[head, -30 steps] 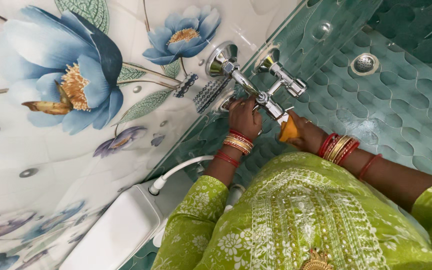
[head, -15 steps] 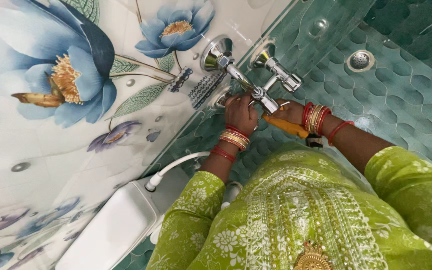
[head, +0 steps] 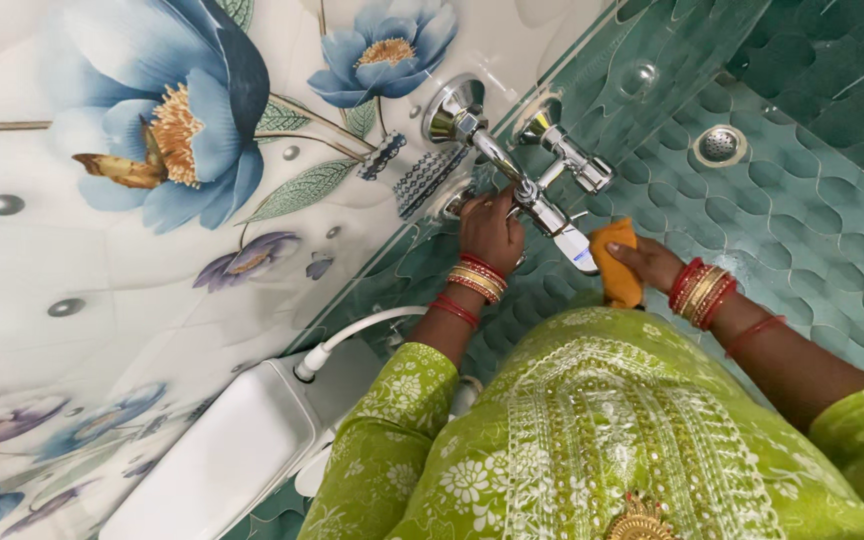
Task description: The person wipes a bathroom faucet and the surrounding wall tiles with a cloth.
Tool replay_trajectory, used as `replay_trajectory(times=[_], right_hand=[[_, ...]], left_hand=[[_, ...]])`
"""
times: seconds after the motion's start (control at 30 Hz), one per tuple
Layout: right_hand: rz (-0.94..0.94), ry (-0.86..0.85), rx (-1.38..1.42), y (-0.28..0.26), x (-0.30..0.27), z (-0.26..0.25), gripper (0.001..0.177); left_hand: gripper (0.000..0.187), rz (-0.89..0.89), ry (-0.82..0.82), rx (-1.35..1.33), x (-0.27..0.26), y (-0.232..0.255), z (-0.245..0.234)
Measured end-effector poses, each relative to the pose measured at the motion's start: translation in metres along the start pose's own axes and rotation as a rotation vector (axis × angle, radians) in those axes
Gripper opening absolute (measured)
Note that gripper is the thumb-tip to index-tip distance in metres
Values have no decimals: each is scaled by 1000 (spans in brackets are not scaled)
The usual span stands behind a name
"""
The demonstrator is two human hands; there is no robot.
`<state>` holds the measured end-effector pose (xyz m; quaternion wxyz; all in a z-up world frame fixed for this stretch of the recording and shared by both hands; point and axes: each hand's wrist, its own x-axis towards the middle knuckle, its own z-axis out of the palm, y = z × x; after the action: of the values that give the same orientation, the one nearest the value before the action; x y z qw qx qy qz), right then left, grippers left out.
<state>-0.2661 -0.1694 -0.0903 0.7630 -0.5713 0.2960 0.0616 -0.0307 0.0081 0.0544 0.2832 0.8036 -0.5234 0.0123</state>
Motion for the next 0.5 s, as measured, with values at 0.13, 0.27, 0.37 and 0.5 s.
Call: replay_trajectory(times=[0.13,0.27,0.37,0.5], right_hand=[[-281,270,-8,-42,-44,-2,39],[-616,390,-321,-120,-74,24,39],[-1019,417,-692,-161,-56,67,60],[-945,405,-816,-164,-12,127,98]], left_hand=[[52,-22,-22,7,0,-1,0],[53,33,31,37,-1,-1,2],[54,-34,-9,90,1,1,2],[46,53,50,-53,1,2,-2]])
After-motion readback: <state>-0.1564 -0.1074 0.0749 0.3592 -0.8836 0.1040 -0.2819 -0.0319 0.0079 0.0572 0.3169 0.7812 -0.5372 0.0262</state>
